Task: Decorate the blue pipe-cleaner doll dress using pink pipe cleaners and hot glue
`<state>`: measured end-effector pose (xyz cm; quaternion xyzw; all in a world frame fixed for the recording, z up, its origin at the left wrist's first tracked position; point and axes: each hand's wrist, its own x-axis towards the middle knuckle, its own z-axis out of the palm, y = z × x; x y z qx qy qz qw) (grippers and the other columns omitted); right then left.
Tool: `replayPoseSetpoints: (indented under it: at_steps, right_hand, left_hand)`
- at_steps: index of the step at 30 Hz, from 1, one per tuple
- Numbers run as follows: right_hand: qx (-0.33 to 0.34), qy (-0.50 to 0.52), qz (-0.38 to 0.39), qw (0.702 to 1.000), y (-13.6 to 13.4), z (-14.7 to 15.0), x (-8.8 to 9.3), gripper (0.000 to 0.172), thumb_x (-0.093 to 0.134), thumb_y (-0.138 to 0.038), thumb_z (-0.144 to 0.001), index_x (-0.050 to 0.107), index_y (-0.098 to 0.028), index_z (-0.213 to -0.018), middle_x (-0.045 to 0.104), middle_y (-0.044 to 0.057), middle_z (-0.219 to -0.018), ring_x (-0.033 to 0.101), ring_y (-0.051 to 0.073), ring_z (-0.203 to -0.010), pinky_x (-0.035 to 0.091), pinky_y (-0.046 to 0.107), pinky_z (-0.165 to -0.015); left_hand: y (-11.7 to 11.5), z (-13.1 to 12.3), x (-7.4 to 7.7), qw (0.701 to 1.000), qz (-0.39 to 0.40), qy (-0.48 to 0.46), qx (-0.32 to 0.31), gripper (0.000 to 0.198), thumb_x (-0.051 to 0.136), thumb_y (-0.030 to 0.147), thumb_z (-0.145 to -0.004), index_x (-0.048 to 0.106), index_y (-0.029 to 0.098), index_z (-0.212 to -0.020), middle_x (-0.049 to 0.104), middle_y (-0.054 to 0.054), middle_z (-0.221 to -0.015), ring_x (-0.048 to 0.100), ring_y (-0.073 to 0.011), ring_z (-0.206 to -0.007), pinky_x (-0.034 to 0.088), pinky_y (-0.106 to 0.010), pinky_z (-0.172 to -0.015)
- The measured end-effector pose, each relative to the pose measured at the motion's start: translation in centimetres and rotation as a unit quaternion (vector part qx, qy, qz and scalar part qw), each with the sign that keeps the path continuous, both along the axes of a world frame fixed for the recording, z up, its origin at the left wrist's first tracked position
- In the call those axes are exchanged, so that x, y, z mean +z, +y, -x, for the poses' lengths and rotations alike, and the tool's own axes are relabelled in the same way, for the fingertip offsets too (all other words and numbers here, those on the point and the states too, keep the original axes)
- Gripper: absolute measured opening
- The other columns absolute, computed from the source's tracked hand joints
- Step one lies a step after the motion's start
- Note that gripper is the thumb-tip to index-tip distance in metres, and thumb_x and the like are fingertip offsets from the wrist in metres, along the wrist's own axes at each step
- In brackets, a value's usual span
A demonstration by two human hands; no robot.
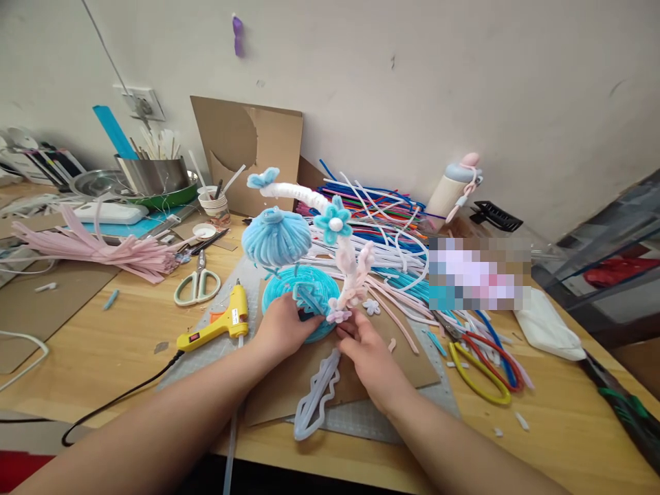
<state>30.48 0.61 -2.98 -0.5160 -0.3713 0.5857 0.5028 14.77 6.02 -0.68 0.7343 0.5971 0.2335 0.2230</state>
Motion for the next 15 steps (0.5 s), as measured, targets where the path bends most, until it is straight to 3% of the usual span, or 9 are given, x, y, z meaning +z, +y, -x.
replayPoseSetpoints:
  at_steps: [8,15]
  right_hand:
    - [0.006,-0.021,-0.006,1.0,0.72,-0.05,0.4,0.04,0.064,-0.018,-0.066,0.06,-0.023,-0.105,0.068,0.002,-0.104,0.059,0.023,-0.107,0.037,0.041,-0.104]
    - [0.014,-0.041,-0.012,0.999,0.82,-0.16,-0.3,0.04,0.062,-0.019,-0.069,0.056,-0.023,-0.109,0.066,0.002,-0.109,0.058,0.022,-0.104,0.037,0.041,-0.102]
  left_hand:
    - [-0.13,0.12,-0.15,0.999,-0.031,0.011,-0.008,0.026,0.064,0.04,-0.072,0.065,0.016,-0.083,0.069,-0.01,-0.085,0.063,-0.0261,-0.083,0.046,-0.034,-0.072]
    - [-0.31,0.15,-0.53,0.997,-0.067,0.003,-0.043,0.018,0.063,0.034,-0.074,0.066,0.018,-0.082,0.069,-0.009,-0.091,0.061,-0.0275,-0.093,0.045,-0.038,-0.082]
